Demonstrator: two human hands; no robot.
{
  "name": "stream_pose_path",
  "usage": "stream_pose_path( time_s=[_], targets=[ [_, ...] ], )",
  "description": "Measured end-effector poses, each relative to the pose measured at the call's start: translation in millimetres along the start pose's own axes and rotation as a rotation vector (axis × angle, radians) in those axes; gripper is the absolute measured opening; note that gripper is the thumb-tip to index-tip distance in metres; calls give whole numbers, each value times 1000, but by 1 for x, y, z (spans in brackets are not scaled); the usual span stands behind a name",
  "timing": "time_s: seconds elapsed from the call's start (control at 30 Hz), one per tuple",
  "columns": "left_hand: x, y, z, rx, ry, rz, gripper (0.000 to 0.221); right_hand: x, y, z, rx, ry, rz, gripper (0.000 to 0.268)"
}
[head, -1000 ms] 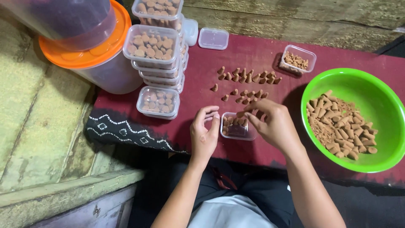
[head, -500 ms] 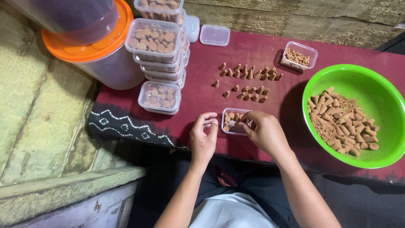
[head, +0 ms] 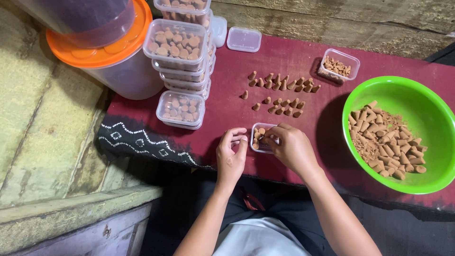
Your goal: Packing finished incense cones from a large bowl and table into small plastic containers for storage or sale.
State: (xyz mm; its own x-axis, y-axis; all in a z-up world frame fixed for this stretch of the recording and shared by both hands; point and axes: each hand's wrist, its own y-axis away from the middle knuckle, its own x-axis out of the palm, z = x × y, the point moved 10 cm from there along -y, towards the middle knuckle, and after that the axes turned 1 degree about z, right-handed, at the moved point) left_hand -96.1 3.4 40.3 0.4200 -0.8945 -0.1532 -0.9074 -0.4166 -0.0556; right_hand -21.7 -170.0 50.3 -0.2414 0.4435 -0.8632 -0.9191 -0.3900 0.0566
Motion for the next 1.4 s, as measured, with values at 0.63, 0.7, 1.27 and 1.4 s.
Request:
stream_pose_path(
  time_s=[0.63,0.7,1.27,1.4],
  targets=[
    [-3,-5,7,-6,-14,-8,18,4,-2,3,10,53,-16,15],
    [-3,-5,6,-5,-17,-7,18,4,-2,3,8,45,-20,14],
    [1,-6,10,-6,-32,-4,17,5,-6,2,-7,47,-24,12],
    [0,-7,8,3,-37,-7,18,0,-3,1,-8,-21,-50,13]
  ],
)
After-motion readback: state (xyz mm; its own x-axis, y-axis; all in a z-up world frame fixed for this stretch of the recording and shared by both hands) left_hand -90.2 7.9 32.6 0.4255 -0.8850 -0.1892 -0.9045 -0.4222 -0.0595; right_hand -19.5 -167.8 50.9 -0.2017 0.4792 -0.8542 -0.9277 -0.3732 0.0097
